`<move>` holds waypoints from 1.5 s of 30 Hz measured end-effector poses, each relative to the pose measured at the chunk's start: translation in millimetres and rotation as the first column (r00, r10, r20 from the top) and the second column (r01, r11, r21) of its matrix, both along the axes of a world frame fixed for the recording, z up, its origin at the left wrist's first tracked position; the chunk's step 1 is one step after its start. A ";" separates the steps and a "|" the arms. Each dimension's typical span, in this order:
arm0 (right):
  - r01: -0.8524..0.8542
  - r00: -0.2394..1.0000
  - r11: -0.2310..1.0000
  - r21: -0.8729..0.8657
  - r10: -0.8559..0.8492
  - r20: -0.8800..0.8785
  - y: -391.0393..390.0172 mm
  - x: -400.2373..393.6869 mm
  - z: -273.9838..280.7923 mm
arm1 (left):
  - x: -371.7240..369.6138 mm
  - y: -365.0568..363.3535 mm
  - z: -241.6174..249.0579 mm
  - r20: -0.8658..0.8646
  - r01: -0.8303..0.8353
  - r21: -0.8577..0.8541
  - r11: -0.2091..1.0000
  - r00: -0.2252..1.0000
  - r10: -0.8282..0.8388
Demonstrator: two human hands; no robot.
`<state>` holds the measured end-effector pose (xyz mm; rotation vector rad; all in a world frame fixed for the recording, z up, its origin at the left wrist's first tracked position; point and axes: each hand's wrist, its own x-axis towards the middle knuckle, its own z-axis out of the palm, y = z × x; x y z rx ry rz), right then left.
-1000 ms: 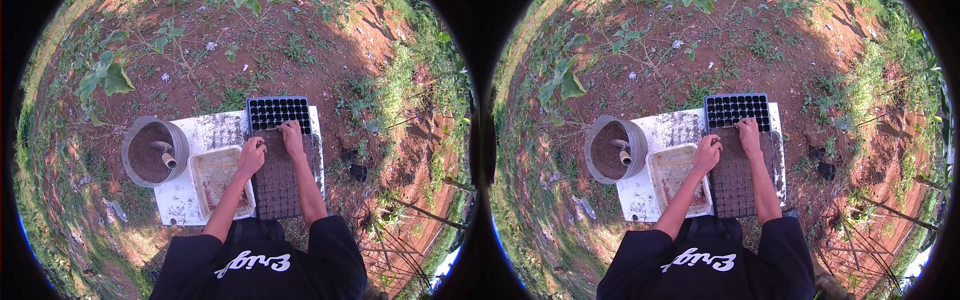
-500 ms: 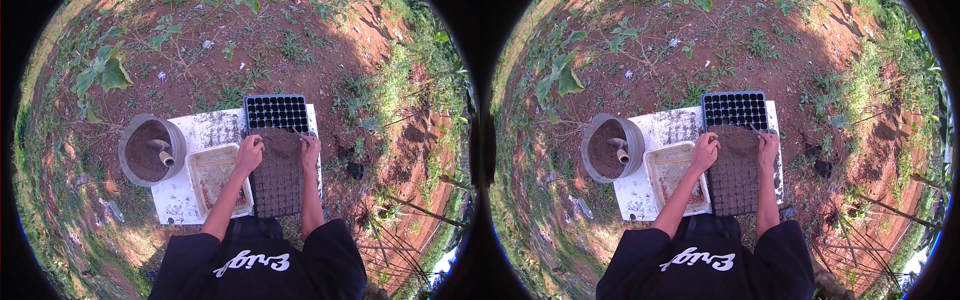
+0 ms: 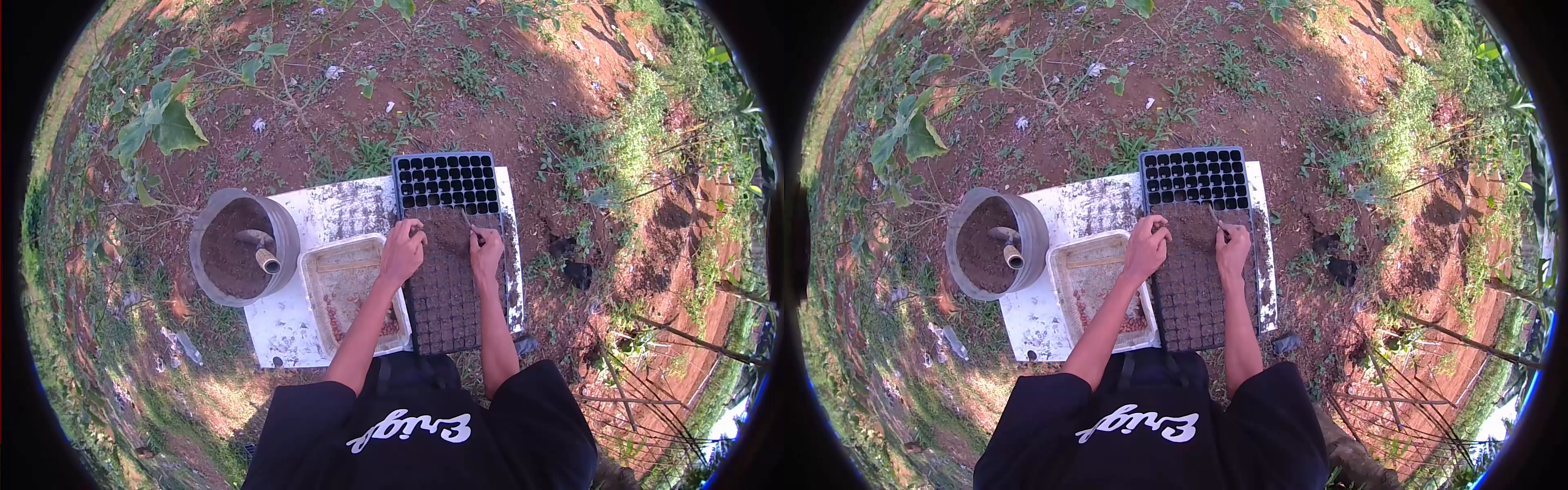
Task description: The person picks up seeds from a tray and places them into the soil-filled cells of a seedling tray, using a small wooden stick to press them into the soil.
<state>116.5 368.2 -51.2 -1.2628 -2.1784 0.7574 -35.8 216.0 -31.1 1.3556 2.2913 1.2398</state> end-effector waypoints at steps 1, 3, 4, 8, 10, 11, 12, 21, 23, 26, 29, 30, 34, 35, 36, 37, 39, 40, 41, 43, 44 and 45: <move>-0.024 1.000 1.000 0.004 0.024 -0.002 -0.5 -1.3 -0.8 | 0.1 -0.1 0.1 0.000 -0.002 0.000 1.000 1.000 0.002; -0.049 0.999 0.999 0.009 0.049 -0.004 -1.2 -2.7 -3.2 | 0.5 0.1 0.5 0.003 -0.002 0.003 1.000 1.000 0.002; -0.073 0.997 0.997 0.008 0.073 -0.022 -2.0 -2.5 -4.8 | 0.4 0.2 0.7 0.002 -0.002 0.003 1.000 1.000 0.002; -0.178 0.984 0.984 0.025 0.178 0.005 -1.0 0.3 0.6 | 0.5 0.2 1.5 -0.011 -0.005 0.004 1.000 1.000 0.005; -0.197 0.980 0.980 0.017 0.196 0.021 -1.4 -1.0 8.3 | 0.7 0.1 1.0 -0.013 -0.007 0.007 1.000 1.000 0.008; -0.215 0.976 0.977 0.010 0.215 0.038 -1.3 -2.1 12.1 | 0.4 0.5 0.6 -0.011 -0.002 0.007 1.000 1.000 0.002; -0.216 0.976 0.976 0.009 0.216 0.037 -0.5 -2.4 13.9 | -0.3 0.3 0.4 -0.009 0.004 0.007 1.000 1.000 -0.004; -0.305 0.952 0.949 0.075 0.304 0.031 10.8 6.0 21.3 | -0.2 0.6 0.4 -0.007 0.008 0.004 1.000 1.000 -0.008; -0.358 0.933 0.928 0.101 0.351 0.079 9.2 0.5 20.5 | 0.4 1.6 2.6 -0.002 0.011 -0.005 1.000 1.000 -0.011; -0.335 0.941 0.931 0.142 0.326 0.088 9.4 -8.3 15.5 | 0.3 2.4 0.7 -0.002 0.012 -0.002 1.000 1.000 -0.012; -0.316 0.948 0.938 0.144 0.307 0.085 10.9 -14.5 11.5 | -0.9 1.2 3.5 -0.003 0.008 0.011 1.000 1.000 -0.008; -0.316 0.948 0.938 0.143 0.307 0.084 10.7 -15.9 11.7 | -0.7 0.6 3.7 0.004 0.004 0.014 1.000 1.000 -0.004; -0.296 0.955 0.941 0.165 0.288 0.073 12.6 -20.4 12.1 | -0.8 1.6 3.9 -0.006 0.002 0.032 0.999 1.000 -0.002; -0.287 0.958 0.942 0.175 0.278 0.073 13.4 -21.5 11.7 | -0.8 1.9 3.8 -0.008 0.003 0.029 1.000 1.000 -0.002; -0.285 0.958 0.942 0.175 0.277 0.072 14.4 -22.3 11.4 | -0.5 2.1 3.5 -0.010 0.004 0.025 1.000 1.000 -0.004; -0.283 0.959 0.945 0.161 0.275 0.069 15.4 -23.1 11.0 | -0.4 2.3 3.1 -0.011 0.005 0.026 1.000 1.000 -0.005; -0.280 0.960 0.949 0.147 0.273 0.065 17.6 -25.1 9.5 | -0.5 2.4 2.8 -0.012 0.005 0.024 1.000 1.000 -0.005; -0.279 0.960 0.950 0.143 0.271 0.071 18.9 -26.2 8.5 | -0.6 2.1 2.8 -0.013 0.005 0.023 1.000 1.000 -0.005; -0.278 0.960 0.950 0.140 0.269 0.076 20.2 -26.8 7.6 | -0.6 1.9 2.7 -0.013 0.006 0.022 1.000 1.000 -0.006; -0.283 0.958 0.949 0.136 0.275 0.077 21.8 -28.2 10.7 | -0.4 1.4 1.0 -0.015 0.007 0.021 1.000 1.000 -0.007; -0.289 0.957 0.948 0.131 0.281 0.078 22.6 -29.1 12.3 | -0.3 0.9 0.1 -0.005 0.011 0.014 1.000 1.000 -0.011; -0.291 0.956 0.948 0.131 0.283 0.076 25.2 -29.2 13.3 | -0.8 0.2 -0.1 0.004 0.015 0.008 1.000 1.000 -0.015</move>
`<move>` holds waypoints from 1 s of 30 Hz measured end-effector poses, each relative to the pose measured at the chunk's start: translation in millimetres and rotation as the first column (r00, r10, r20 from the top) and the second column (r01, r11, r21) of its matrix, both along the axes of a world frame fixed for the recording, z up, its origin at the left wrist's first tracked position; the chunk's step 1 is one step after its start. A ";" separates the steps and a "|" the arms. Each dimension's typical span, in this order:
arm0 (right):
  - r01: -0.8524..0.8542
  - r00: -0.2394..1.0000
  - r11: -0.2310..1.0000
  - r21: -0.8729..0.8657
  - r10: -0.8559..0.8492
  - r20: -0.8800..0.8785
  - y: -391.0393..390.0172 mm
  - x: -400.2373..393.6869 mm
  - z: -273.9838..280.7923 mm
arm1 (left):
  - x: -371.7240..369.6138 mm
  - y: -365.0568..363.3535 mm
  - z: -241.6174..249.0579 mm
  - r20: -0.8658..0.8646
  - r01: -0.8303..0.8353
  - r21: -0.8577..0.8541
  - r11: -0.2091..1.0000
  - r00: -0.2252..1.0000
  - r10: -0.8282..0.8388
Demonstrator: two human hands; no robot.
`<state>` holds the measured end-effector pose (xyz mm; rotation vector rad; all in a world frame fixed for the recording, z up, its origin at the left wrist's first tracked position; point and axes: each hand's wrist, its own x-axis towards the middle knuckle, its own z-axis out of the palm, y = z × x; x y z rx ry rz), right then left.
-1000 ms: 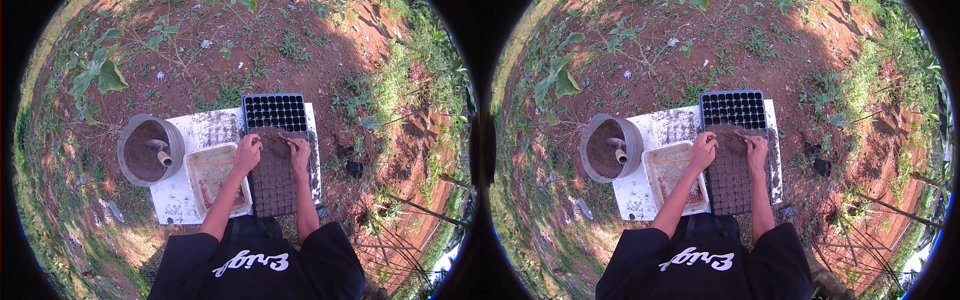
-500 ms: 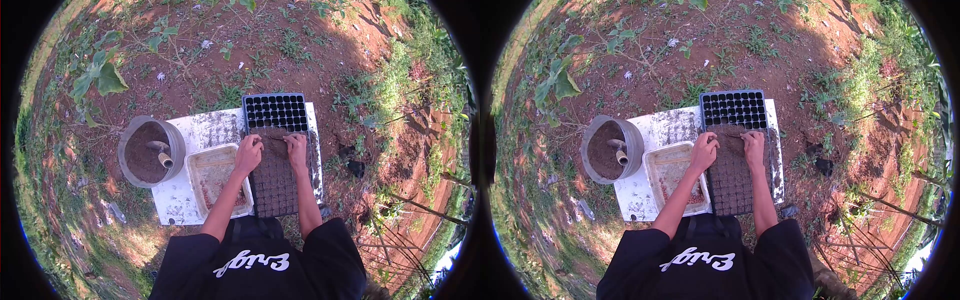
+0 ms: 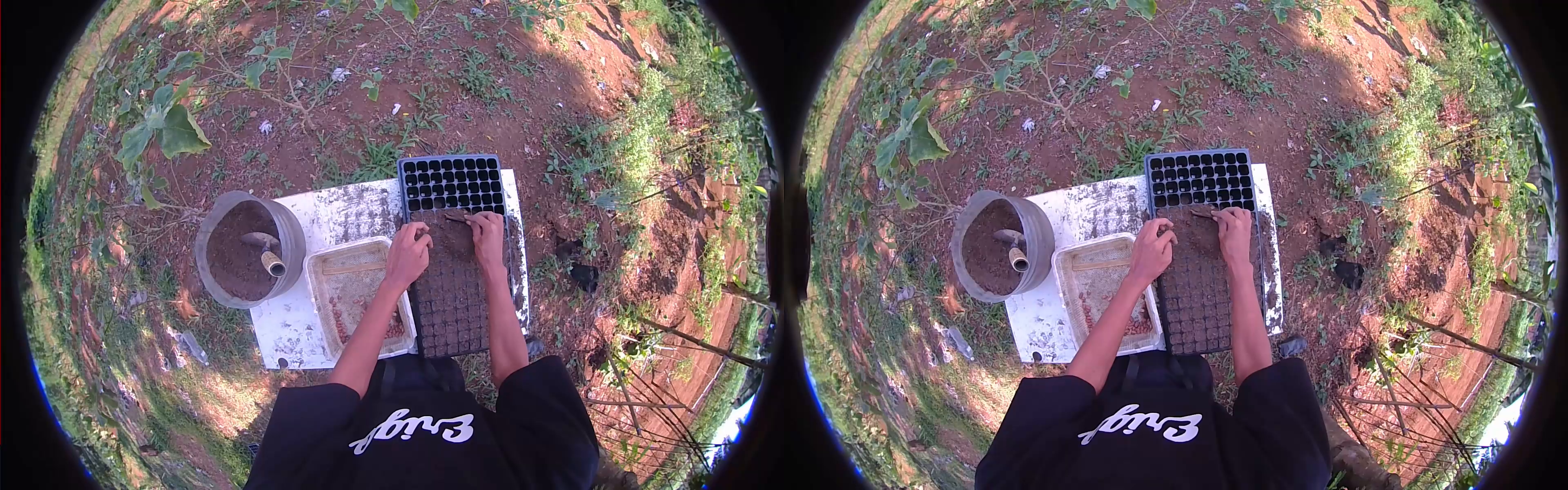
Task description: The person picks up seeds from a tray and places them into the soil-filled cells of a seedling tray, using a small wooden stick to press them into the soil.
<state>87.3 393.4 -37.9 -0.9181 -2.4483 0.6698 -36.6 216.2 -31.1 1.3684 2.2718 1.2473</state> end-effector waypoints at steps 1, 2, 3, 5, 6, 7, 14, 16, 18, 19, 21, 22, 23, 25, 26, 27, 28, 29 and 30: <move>-0.011 0.999 0.999 -0.044 0.009 -0.039 4.2 -0.3 1.5 | -0.8 0.0 -0.1 -0.003 -0.003 0.000 1.000 1.000 0.003; -0.024 0.997 0.996 -0.088 0.017 -0.076 7.1 -1.4 2.2 | -0.8 0.1 -0.3 0.002 -0.007 -0.002 1.000 1.000 0.007; -0.025 0.997 0.996 -0.088 0.018 -0.076 9.3 -3.5 2.0 | -0.1 -0.1 0.4 0.008 -0.009 -0.002 1.000 1.000 0.009; 0.019 0.997 0.999 -0.034 -0.022 -0.073 17.9 -9.1 2.1 | -0.5 0.7 1.8 -0.009 -0.009 0.006 1.000 1.000 0.009; 0.019 0.998 1.000 -0.015 -0.020 -0.065 21.0 -12.4 -1.6 | -0.1 0.6 2.0 -0.026 -0.009 0.013 1.000 1.000 0.009; 0.021 0.998 1.000 -0.014 -0.022 -0.064 23.0 -15.6 -5.4 | 0.7 0.3 2.3 -0.025 -0.008 0.013 1.000 1.000 0.008; -0.108 0.994 0.994 0.006 0.108 -0.012 16.4 -16.1 -9.0 | -0.2 -0.2 2.0 -0.018 -0.015 0.021 1.000 1.000 0.016; -0.172 0.985 0.984 0.042 0.172 -0.021 11.3 -10.2 -6.7 | 1.0 1.3 3.4 -0.015 -0.014 0.022 1.000 1.000 0.014; -0.201 0.979 0.979 0.040 0.202 -0.016 8.2 -3.3 -2.6 | 0.5 0.8 4.3 -0.020 -0.012 0.013 1.000 1.000 0.013; -0.229 0.973 0.973 0.037 0.230 -0.016 7.4 -2.9 -1.1 | -0.3 0.7 4.5 -0.022 -0.014 0.013 1.000 1.000 0.015; -0.172 0.984 0.985 0.019 0.173 -0.052 8.0 -7.0 -0.1 | 0.2 0.7 4.3 -0.019 -0.013 0.021 1.000 1.000 0.013; -0.114 0.990 0.994 0.000 0.113 -0.085 9.2 -9.9 0.3 | 0.2 1.0 3.7 -0.020 -0.013 0.021 1.000 1.000 0.013; -0.113 0.990 0.994 0.000 0.112 -0.085 10.8 -14.6 0.1 | -0.1 1.1 3.1 -0.016 -0.011 0.018 1.000 1.000 0.012; -0.097 0.992 0.994 0.041 0.100 -0.076 14.2 -25.0 -2.6 | 0.4 0.4 3.5 -0.014 -0.006 0.014 1.000 1.000 0.006; -0.095 0.992 0.995 0.041 0.098 -0.078 14.1 -28.5 -3.5 | 0.5 0.2 3.8 -0.006 -0.007 0.007 1.000 1.000 0.007; -0.143 0.987 0.990 0.008 0.143 -0.071 13.9 -31.8 -7.3 | 0.4 0.1 3.4 0.003 -0.010 0.000 1.000 1.000 0.010; -0.191 0.980 0.981 -0.027 0.189 -0.066 13.4 -33.6 -10.8 | 0.2 -0.1 2.8 0.002 -0.012 -0.002 1.000 1.000 0.012; -0.195 0.979 0.980 -0.028 0.192 -0.067 13.7 -33.1 -13.5 | 0.0 -0.1 2.0 -0.010 -0.016 -0.004 1.000 1.000 0.016; -0.260 0.964 0.966 -0.011 0.259 -0.064 13.4 -31.0 -11.9 | 0.1 -0.4 1.7 -0.020 -0.020 -0.006 1.000 1.000 0.020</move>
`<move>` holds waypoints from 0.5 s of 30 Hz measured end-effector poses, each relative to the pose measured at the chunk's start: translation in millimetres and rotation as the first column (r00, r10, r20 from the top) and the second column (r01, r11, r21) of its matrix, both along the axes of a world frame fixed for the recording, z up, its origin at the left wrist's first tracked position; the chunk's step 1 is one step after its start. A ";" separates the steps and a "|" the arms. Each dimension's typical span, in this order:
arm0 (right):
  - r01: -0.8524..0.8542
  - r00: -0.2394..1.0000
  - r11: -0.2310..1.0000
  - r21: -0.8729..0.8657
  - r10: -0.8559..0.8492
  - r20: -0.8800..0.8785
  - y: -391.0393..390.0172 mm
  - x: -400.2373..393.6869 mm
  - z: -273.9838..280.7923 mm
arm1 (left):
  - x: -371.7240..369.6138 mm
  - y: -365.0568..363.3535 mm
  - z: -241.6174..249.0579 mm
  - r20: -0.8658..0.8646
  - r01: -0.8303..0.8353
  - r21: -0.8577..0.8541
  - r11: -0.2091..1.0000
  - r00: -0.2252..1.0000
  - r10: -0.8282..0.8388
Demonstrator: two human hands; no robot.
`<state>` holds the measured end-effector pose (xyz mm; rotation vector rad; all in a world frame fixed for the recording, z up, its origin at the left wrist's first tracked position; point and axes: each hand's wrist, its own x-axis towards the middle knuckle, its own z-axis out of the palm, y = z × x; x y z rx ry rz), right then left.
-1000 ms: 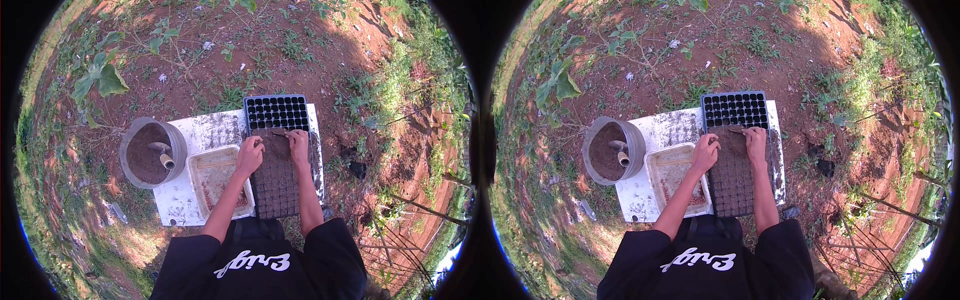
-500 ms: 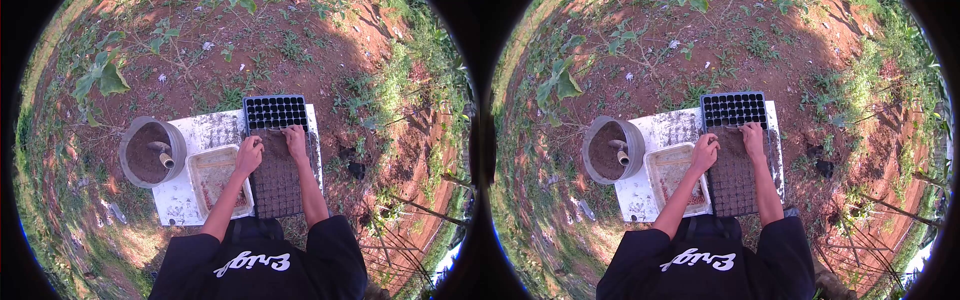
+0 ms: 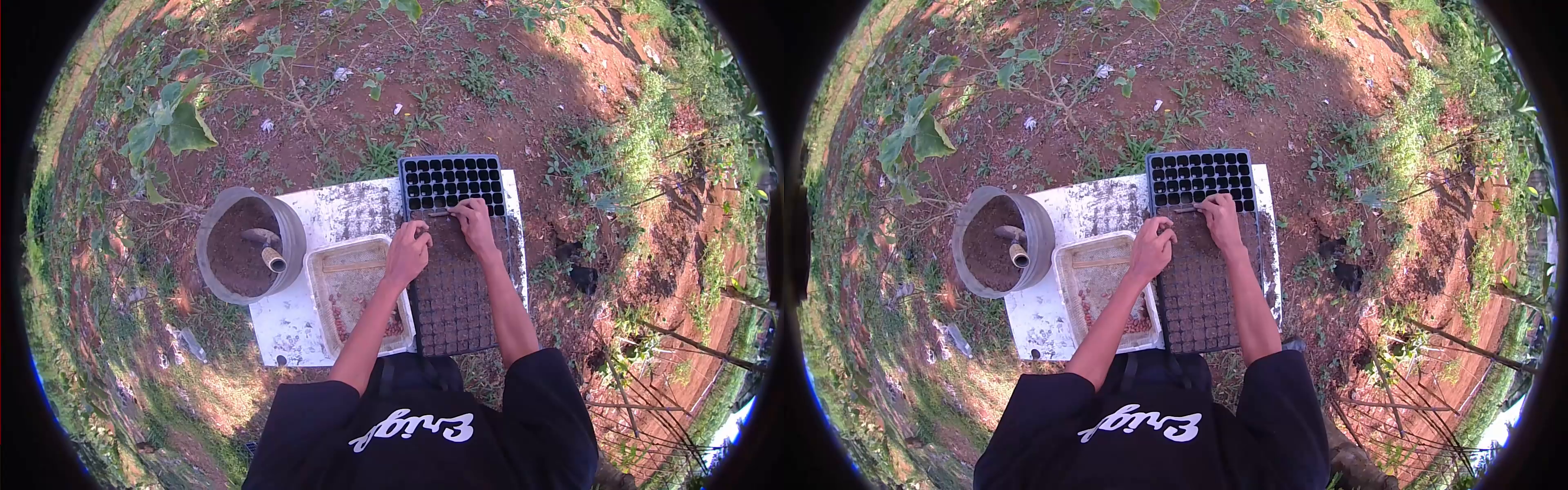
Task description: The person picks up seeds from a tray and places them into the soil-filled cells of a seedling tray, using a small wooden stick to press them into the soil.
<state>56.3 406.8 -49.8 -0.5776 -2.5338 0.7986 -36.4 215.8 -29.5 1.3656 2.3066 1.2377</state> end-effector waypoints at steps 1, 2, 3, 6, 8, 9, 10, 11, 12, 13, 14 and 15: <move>-0.065 0.998 0.998 0.018 0.065 0.002 -0.1 3.7 1.9 | 0.3 -0.5 -0.4 0.004 -0.001 -0.002 1.000 1.000 0.001; -0.065 0.998 0.998 0.018 0.065 0.006 0.6 8.8 4.7 | 0.5 -0.3 -0.8 0.007 -0.001 -0.002 1.000 1.000 0.001; -0.105 0.994 0.994 0.041 0.104 0.026 1.8 14.6 8.4 | 1.0 0.0 -1.9 0.011 -0.001 0.000 1.000 1.000 0.001; -0.135 0.991 0.991 0.024 0.134 0.028 0.7 26.1 13.5 | 1.1 1.3 -3.3 0.013 -0.005 0.010 1.000 1.000 0.004; -0.120 0.993 0.993 -0.013 0.120 0.007 3.1 32.0 12.2 | 0.9 1.0 -2.6 0.015 0.004 0.009 1.000 1.000 -0.004; -0.007 1.000 1.000 -0.004 0.007 -0.012 5.2 34.6 10.9 | 0.6 1.8 -1.3 0.017 0.011 0.006 1.000 1.000 -0.012; 0.107 0.994 0.994 0.001 -0.107 -0.031 7.2 36.7 9.1 | 0.4 3.0 -0.2 0.016 0.014 0.006 1.000 1.000 -0.014; 0.111 0.993 0.994 -0.001 -0.111 -0.031 9.3 38.0 6.6 | 0.8 3.0 0.9 0.009 0.011 0.013 1.000 1.000 -0.011; 0.217 0.976 0.976 0.030 -0.217 -0.010 12.1 37.9 3.3 | 1.3 2.4 0.5 0.003 0.009 0.019 1.000 1.000 -0.009; 0.320 0.947 0.945 0.063 -0.321 0.009 13.4 38.2 -0.1 | 1.7 1.6 0.2 0.002 0.015 0.017 1.000 1.000 -0.015; 0.328 0.944 0.941 0.078 -0.329 0.000 14.1 38.6 -3.2 | 1.3 1.8 0.1 -0.001 0.017 0.008 1.000 1.000 -0.017; 0.331 0.943 0.940 0.078 -0.332 -0.002 13.6 39.9 -3.0 | 0.9 1.9 -0.6 -0.004 0.019 0.000 1.000 1.000 -0.019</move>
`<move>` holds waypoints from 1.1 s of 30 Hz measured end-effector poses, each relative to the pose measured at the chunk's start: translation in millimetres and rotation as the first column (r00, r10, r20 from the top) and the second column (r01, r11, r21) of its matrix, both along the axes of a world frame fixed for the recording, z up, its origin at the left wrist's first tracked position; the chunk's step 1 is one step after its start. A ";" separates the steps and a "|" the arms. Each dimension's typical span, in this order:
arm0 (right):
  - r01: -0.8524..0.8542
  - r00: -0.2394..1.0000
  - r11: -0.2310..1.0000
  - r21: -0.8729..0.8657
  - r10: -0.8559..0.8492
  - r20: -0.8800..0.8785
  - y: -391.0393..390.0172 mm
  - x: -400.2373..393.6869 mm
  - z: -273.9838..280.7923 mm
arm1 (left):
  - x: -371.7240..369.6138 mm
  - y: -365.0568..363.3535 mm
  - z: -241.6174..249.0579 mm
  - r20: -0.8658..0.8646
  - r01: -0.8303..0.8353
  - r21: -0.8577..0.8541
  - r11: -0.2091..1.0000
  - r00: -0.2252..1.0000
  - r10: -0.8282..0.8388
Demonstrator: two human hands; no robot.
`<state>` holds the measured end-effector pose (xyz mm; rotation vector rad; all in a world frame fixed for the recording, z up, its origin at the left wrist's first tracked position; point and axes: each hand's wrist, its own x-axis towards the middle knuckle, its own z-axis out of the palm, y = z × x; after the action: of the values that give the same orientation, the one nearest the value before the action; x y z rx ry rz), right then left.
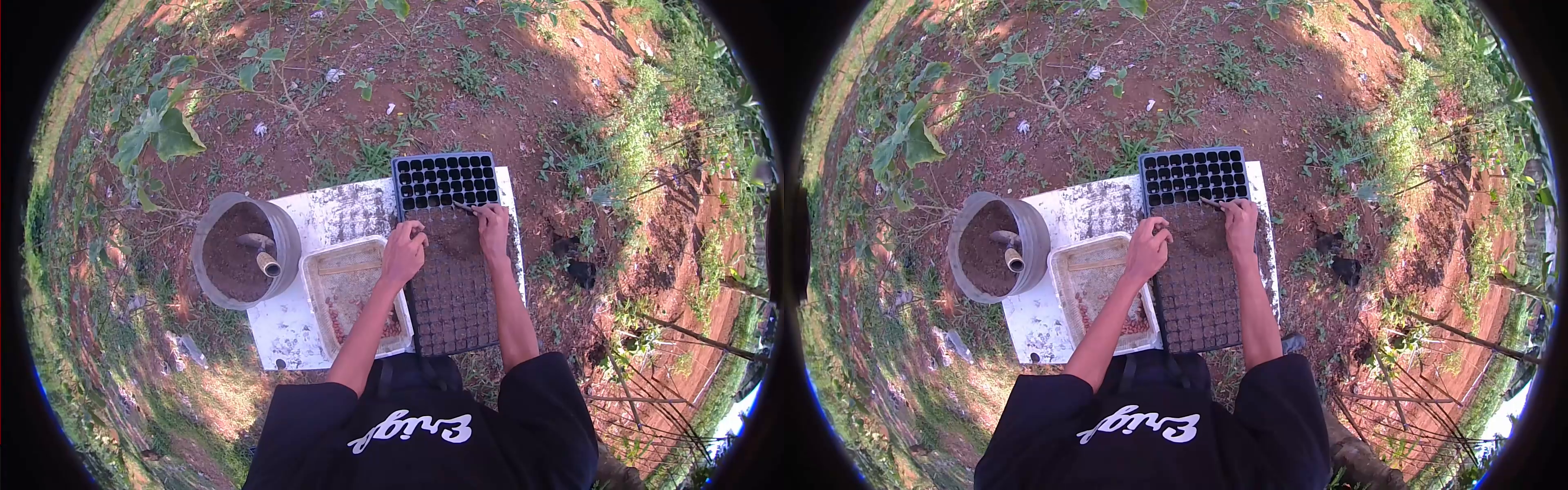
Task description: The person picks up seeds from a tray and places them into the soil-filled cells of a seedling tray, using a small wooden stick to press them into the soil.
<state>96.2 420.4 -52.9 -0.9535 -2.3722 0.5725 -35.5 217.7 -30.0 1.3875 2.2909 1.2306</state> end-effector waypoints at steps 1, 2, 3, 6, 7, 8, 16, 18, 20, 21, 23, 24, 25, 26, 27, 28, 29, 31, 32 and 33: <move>-0.042 0.999 0.999 -0.009 0.042 0.007 -1.2 2.5 0.6 | 0.0 0.2 -0.6 0.000 0.003 0.000 1.000 1.000 -0.003; -0.085 0.996 0.996 -0.018 0.085 0.014 -2.8 5.2 1.2 | 0.0 0.1 -1.2 0.008 -0.002 -0.001 1.000 1.000 0.002; -0.084 0.996 0.996 -0.018 0.084 0.015 -4.9 8.2 1.4 | -0.1 -0.3 -1.7 0.017 -0.008 -0.001 1.000 1.000 0.008; -0.147 0.989 0.989 -0.035 0.147 -0.014 -8.3 17.7 3.1 | 0.8 -0.9 -2.2 0.005 -0.008 -0.010 1.000 1.000 0.008; -0.181 0.983 0.982 -0.055 0.181 -0.013 -6.8 19.1 3.2 | 0.4 -0.2 -2.1 0.004 -0.010 -0.005 1.000 1.000 0.010; -0.215 0.977 0.974 -0.076 0.215 -0.014 -6.0 19.7 2.6 | 0.2 -0.3 -1.9 -0.007 -0.007 0.013 1.000 1.000 0.007; -0.100 0.995 0.994 -0.052 0.099 -0.011 -10.7 -7.9 -5.4 | -0.2 -16.1 2.0 0.034 0.079 0.014 0.997 0.996 -0.079; -0.262 0.964 0.960 -0.099 0.265 0.016 -9.1 0.2 -2.8 | 4.5 -31.7 10.2 0.001 -0.034 0.082 0.996 0.999 0.034; -0.286 0.958 0.955 -0.077 0.288 0.018 -12.9 11.0 1.1 | 10.6 -52.9 11.7 0.054 -0.093 0.079 0.993 0.995 0.089; -0.307 0.951 0.950 -0.062 0.309 0.022 -15.9 16.6 3.7 | 13.8 -64.4 11.7 0.110 -0.150 0.066 0.986 0.984 0.143; -0.272 0.962 0.960 -0.063 0.271 -0.019 -24.2 27.8 6.9 | 21.7 -90.4 5.4 0.178 -0.198 0.064 0.978 0.967 0.184; -0.235 0.971 0.969 -0.072 0.231 -0.059 -30.7 33.0 8.8 | 23.3 -101.5 5.8 0.247 -0.243 0.053 0.969 0.943 0.223; -0.243 0.969 0.967 -0.070 0.240 -0.059 -39.9 39.8 10.1 | 24.4 -112.1 5.6 0.188 -0.273 0.100 0.957 0.950 0.251; -0.085 0.993 0.995 -0.058 0.079 -0.091 -50.0 46.1 11.2 | 25.2 -125.4 5.9 0.186 -0.282 0.101 0.954 0.947 0.261; 0.075 0.989 0.996 -0.052 -0.081 -0.124 -59.1 52.2 10.1 | 26.7 -139.6 7.4 0.369 -0.297 -0.014 0.955 0.886 0.281; 0.064 0.990 0.997 -0.053 -0.070 -0.123 -68.8 57.8 8.3 | 29.2 -151.9 8.4 0.536 -0.286 -0.130 0.949 0.785 0.310; 0.177 0.976 0.983 -0.040 -0.180 -0.123 -80.5 64.5 5.3 | 32.1 -161.8 7.7 0.539 -0.298 -0.135 0.945 0.778 0.322; 0.340 0.935 0.940 -0.033 -0.341 -0.102 -107.6 77.1 1.9 | 36.9 -178.9 4.9 0.603 -0.411 -0.090 0.907 0.702 0.378; 0.318 0.943 0.947 -0.040 -0.320 -0.091 -119.5 81.6 -0.3 | 37.4 -188.1 2.5 0.605 -0.431 -0.102 0.897 0.689 0.400; 0.310 0.947 0.949 -0.050 -0.313 -0.076 -130.2 87.8 -8.3 | 34.4 -196.3 2.9 0.498 -0.382 -0.166 0.909 0.764 0.411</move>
<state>184.0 290.2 -61.2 -1.2662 -2.0857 0.5229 -1.1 21.4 -27.1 0.4442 2.2339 1.4238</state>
